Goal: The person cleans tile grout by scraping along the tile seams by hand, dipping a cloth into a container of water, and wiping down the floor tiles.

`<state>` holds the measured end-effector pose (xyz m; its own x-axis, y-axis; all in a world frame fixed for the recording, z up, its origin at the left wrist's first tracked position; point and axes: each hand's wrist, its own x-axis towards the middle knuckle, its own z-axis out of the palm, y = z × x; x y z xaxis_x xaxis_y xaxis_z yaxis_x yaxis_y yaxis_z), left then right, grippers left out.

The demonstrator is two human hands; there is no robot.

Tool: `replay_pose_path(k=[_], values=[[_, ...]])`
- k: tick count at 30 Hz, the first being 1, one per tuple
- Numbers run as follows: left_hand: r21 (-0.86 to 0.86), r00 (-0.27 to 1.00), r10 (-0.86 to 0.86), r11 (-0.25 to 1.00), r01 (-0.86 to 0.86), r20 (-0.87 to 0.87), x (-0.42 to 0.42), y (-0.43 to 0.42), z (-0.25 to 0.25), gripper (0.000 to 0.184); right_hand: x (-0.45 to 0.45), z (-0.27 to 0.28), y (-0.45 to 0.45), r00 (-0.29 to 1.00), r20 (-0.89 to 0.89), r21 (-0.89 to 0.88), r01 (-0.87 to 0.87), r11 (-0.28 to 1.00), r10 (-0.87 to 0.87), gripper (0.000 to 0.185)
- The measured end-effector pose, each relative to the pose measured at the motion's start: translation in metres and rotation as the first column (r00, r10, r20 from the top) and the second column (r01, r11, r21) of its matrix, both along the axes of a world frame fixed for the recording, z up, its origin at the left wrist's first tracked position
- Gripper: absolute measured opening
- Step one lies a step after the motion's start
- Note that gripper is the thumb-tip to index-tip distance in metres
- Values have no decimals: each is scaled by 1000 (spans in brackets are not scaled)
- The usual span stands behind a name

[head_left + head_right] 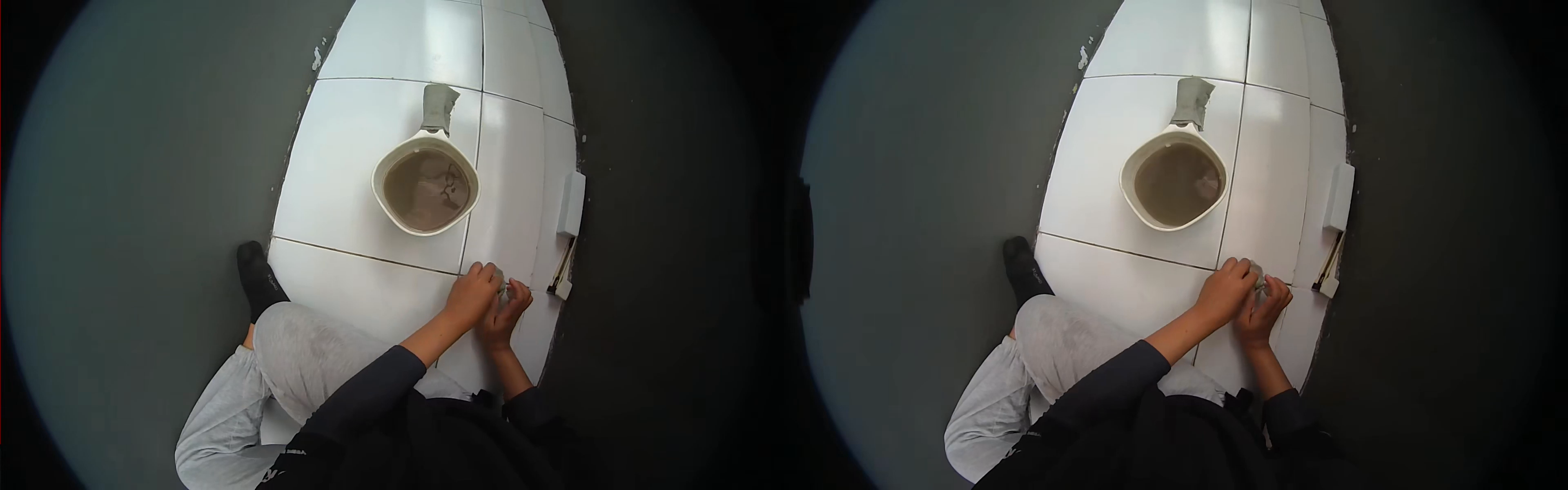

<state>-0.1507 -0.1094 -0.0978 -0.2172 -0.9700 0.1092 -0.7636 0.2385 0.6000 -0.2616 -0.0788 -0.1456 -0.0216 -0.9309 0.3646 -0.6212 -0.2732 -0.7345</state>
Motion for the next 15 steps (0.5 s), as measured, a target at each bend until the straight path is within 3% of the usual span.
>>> replay_pose_path(k=[2, 4, 8, 13, 15], values=[[-29, 999, -34, 999, 35, 37, 0, 3, -2, 16, 0, -1, 0, 1000, 3, -14, 10, 1000, -10, 44], [7, 974, -127, 992, 128, 186, 10, 6, 1, 15, 0, 5, 0, 999, 33, -9, -24, 1000, 25, 45], [22, 943, -115, 993, 114, 312, 51, 16, 10, 14, 0, 5, 1, 998, 45, 47, -41, 998, 39, 45], [45, 898, 3, 999, -25, 439, 113, 19, 26, 9, -2, 2, -2, 996, -1, 15, -89, 996, 89, 37], [127, 857, 118, 970, -208, 502, 131, 22, 33, 11, -2, 0, -2, 995, 8, 18, -99, 995, 99, 34]])
